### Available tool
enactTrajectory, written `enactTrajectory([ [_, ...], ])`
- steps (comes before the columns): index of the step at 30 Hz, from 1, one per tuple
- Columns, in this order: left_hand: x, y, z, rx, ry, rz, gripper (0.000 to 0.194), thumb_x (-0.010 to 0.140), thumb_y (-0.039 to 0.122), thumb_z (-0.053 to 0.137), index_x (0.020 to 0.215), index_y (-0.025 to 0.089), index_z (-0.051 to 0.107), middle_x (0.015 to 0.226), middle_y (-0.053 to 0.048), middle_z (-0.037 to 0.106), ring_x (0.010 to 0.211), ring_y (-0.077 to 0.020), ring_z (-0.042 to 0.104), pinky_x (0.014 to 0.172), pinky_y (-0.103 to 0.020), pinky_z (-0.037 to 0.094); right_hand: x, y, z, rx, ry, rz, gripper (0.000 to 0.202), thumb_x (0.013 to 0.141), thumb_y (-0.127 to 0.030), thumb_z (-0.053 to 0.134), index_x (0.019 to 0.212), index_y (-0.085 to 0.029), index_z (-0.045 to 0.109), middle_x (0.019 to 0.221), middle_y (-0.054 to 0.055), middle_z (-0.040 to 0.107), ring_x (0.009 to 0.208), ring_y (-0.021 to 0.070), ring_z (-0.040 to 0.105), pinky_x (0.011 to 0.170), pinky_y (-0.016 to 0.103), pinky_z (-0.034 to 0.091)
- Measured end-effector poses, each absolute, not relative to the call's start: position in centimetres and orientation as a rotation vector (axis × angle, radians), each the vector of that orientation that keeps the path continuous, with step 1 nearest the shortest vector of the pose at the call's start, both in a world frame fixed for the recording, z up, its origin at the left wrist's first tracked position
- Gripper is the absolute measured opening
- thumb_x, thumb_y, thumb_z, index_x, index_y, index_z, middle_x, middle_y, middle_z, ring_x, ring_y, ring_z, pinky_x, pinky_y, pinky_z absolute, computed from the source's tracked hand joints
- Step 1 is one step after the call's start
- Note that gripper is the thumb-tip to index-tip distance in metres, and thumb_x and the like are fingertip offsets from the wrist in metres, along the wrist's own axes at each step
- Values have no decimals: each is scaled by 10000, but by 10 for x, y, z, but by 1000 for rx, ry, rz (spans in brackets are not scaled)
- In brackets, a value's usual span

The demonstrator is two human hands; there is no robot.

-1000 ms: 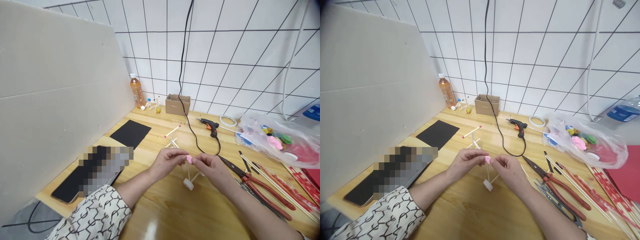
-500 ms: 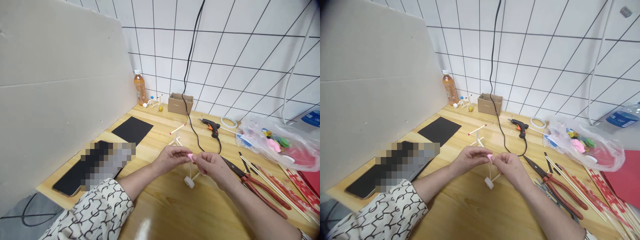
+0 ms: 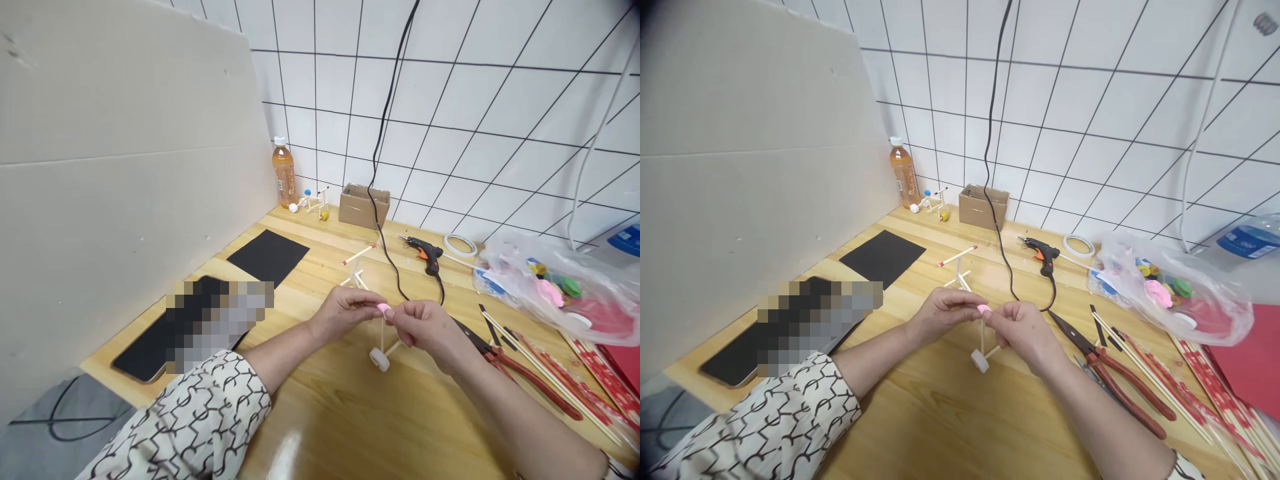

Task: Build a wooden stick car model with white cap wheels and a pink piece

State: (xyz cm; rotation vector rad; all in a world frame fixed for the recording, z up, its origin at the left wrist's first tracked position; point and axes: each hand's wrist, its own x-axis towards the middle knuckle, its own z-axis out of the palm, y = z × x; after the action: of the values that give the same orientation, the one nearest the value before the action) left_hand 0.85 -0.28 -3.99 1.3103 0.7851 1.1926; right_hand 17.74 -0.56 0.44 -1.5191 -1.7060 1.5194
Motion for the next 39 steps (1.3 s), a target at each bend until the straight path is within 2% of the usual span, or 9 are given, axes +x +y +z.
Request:
enactTrajectory([
  [5, 9, -7, -36, 1245, 806, 1149, 247, 660, 246, 720, 871, 119, 708, 821, -70, 723, 761, -162, 655, 732, -249, 513, 173, -9, 9, -1530, -1551, 1598, 373, 664, -508, 624, 548, -173, 508, 349, -64, 416, 356, 52, 237, 395, 222, 147],
  [8, 8, -10, -33, 1261, 850, 1124, 249, 680, 264, 700, 880, 117, 706, 818, -75, 717, 730, -151, 641, 712, -255, 510, 176, -13, 8, -1575, -1632, 1479, 377, 694, -520, 596, 585, -170, 513, 371, -62, 420, 368, 58, 269, 396, 217, 181],
  [11, 9, -12, -32, 1240, 859, 1120, 259, 687, 249, 687, 913, 121, 699, 811, -72, 711, 702, -136, 624, 694, -252, 500, 182, -19, 1, -1557, -1802, 1123, 344, 777, -484, 529, 627, -174, 525, 432, -53, 422, 409, 75, 329, 416, 221, 250],
  [15, 11, -17, -30, 1177, 850, 1139, 290, 681, 207, 683, 960, 127, 676, 802, -63, 699, 732, -136, 622, 723, -256, 486, 192, -28, -14, -1253, -2050, 472, 167, 848, -303, 488, 888, -182, 597, 601, -8, 543, 530, 115, 467, 517, 246, 383],
  [19, 13, -25, -26, 1101, 888, 1155, 308, 674, 180, 681, 974, 122, 646, 785, -57, 686, 753, -144, 626, 754, -273, 477, 197, -31, -26, -951, -2188, 113, 293, 835, -132, 484, 1112, -186, 564, 851, 69, 624, 773, 174, 564, 674, 300, 443],
  [21, 14, -29, -23, 1072, 900, 1150, 309, 671, 168, 681, 974, 125, 637, 809, -60, 683, 780, -151, 626, 778, -283, 473, 198, -31, -30, -905, -2255, 34, 404, 824, -92, 481, 1213, -192, 517, 871, 83, 618, 805, 192, 561, 675, 316, 440],
  [25, 16, -35, -21, 1023, 914, 1144, 322, 669, 144, 677, 987, 130, 628, 810, -52, 667, 800, -145, 617, 802, -286, 465, 199, -29, -35, -868, -2319, -87, 543, 813, -73, 473, 1336, -204, 407, 834, 74, 598, 736, 183, 539, 635, 318, 425],
  [30, 18, -37, -19, 1019, 919, 1138, 320, 676, 133, 664, 994, 128, 623, 844, -64, 657, 826, -154, 613, 812, -296, 463, 199, -28, -36, -862, -2327, -134, 564, 812, -76, 462, 1353, -213, 382, 832, 66, 585, 713, 172, 523, 627, 310, 413],
  [39, 18, -36, -16, 1012, 908, 1149, 339, 670, 148, 680, 1003, 139, 618, 787, -39, 652, 799, -149, 613, 810, -302, 461, 196, -29, -32, -835, -2337, -208, 570, 796, -64, 454, 1346, -196, 393, 808, 61, 577, 696, 174, 507, 622, 314, 403],
])
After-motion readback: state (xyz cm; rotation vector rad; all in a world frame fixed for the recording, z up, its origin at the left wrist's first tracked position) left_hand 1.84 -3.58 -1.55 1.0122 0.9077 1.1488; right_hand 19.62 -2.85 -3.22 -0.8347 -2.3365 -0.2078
